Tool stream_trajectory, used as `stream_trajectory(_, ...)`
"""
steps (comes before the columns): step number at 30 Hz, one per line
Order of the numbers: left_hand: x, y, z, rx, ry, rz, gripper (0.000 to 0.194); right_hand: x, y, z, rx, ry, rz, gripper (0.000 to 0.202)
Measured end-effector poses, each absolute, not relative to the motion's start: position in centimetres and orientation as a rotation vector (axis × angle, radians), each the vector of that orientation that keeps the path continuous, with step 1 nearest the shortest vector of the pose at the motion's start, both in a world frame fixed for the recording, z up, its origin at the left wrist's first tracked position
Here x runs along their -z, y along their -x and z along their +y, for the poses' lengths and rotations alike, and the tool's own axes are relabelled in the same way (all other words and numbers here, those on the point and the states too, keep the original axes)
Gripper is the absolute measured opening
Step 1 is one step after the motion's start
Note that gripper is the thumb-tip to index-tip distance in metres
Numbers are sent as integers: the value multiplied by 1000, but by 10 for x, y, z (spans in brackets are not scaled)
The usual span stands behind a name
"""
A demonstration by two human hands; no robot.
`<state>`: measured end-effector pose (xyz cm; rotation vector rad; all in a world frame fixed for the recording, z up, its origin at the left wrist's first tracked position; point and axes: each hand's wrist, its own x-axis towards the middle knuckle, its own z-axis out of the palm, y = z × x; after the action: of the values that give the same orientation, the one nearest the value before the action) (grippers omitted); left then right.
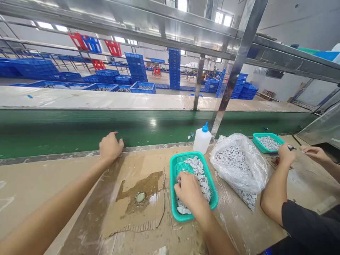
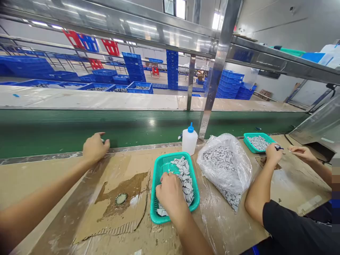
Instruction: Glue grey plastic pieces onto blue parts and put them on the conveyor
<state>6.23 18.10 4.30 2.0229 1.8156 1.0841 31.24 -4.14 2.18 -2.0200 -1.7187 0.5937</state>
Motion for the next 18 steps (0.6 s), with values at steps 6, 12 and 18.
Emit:
stream_trajectory(6,-26,-152,192,-775,-2344,1366,8,-19,-315,-38,-604,1987,-1670,15)
stream_trajectory(12,-13,-253,200,-653,-2413,1191,25,1,-316,-36,-692,1878,-1584,43)
stream_trajectory(18,-4,-296,213,-705,-2223,1197,28,15,-323,-40,-693,1818,-1604,44)
